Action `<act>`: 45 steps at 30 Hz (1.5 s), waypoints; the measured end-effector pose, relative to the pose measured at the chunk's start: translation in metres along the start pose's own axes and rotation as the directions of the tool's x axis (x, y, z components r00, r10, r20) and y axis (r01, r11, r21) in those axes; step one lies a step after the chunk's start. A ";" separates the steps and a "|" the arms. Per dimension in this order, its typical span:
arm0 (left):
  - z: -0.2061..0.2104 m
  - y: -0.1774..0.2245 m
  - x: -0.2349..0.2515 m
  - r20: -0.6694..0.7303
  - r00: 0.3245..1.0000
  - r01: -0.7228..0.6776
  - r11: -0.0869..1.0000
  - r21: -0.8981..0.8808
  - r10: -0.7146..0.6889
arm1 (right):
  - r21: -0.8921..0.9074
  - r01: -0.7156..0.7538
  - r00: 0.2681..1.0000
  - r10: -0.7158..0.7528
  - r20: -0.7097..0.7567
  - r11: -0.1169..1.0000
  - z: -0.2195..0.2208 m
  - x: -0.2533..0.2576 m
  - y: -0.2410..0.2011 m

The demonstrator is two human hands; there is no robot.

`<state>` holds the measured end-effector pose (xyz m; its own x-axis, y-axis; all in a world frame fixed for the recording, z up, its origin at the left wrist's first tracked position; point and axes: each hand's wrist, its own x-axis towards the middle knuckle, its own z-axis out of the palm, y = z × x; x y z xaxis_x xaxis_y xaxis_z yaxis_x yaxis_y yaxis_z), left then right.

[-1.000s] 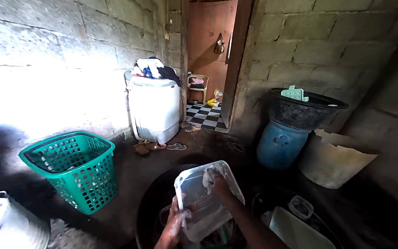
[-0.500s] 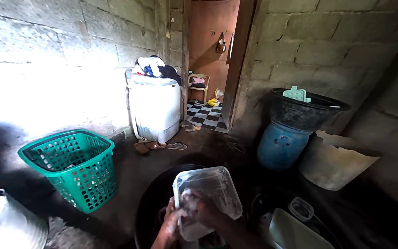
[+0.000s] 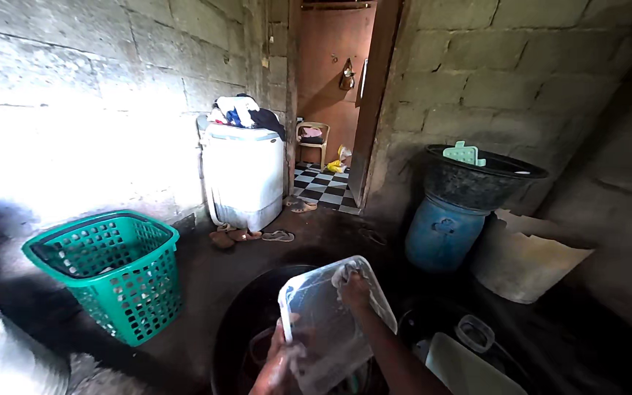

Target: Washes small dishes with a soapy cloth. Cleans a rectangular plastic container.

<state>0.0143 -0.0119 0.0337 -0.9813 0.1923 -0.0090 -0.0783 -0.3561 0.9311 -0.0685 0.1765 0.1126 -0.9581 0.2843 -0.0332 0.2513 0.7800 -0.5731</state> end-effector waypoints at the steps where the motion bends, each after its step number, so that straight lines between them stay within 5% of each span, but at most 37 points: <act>1: 0.002 -0.001 0.001 0.011 1.000 0.013 1.000 0.000 -0.013 | -0.013 0.028 0.999 -0.028 0.031 1.000 0.000 -0.004 -0.007; 5: -0.005 0.001 0.005 -0.080 0.995 0.059 0.998 0.011 -0.058 | -0.005 0.342 0.913 -0.331 0.240 0.940 0.029 -0.039 -0.015; 9: -0.008 -0.005 0.005 -0.129 0.988 0.083 0.995 -0.056 -0.089 | 0.064 0.669 0.662 -0.633 0.402 0.740 0.047 -0.058 -0.020; 11: -0.008 -0.002 0.003 -0.128 0.989 0.067 0.994 -0.084 -0.078 | 0.174 0.724 0.616 -0.739 0.272 0.668 0.045 -0.046 -0.010; 14: -0.015 0.004 0.004 -0.097 0.994 0.044 0.991 -0.127 -0.056 | 0.172 0.709 0.682 -0.727 0.076 0.684 0.029 -0.018 0.010; 20: -0.018 0.010 0.005 -0.128 0.990 -0.071 0.992 -0.101 0.057 | 0.111 0.288 0.939 -0.303 0.159 0.951 -0.006 0.015 0.045; 29: -0.013 0.001 0.014 -0.288 0.941 -0.213 0.972 -0.096 0.177 | 0.105 -0.032 0.977 0.009 0.213 0.994 0.037 -0.025 0.054; 34: -0.009 -0.006 0.015 -0.327 0.934 -0.166 0.985 -0.053 0.140 | 0.169 0.096 0.960 -0.136 0.245 0.981 0.062 -0.050 0.033; 40: -0.013 0.002 0.014 -0.378 0.925 -0.120 0.979 -0.164 0.050 | 0.165 0.427 0.820 -0.457 0.346 0.889 0.070 -0.071 -0.003; 42: -0.017 0.005 0.010 -0.338 0.940 -0.103 0.976 -0.194 0.032 | 0.132 0.439 0.843 -0.459 0.282 0.889 0.064 -0.052 0.006; 45: -0.017 0.009 0.003 -0.234 0.972 -0.072 0.976 -0.207 0.022 | 0.065 0.266 0.943 -0.274 0.187 0.962 0.035 -0.016 0.017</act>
<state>0.0077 -0.0303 0.0353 -0.9967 -0.0346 -0.0733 -0.0422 -0.5504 0.8338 -0.0538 0.1660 0.0745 -0.9984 -0.0496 -0.0279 -0.0220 0.7895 -0.6134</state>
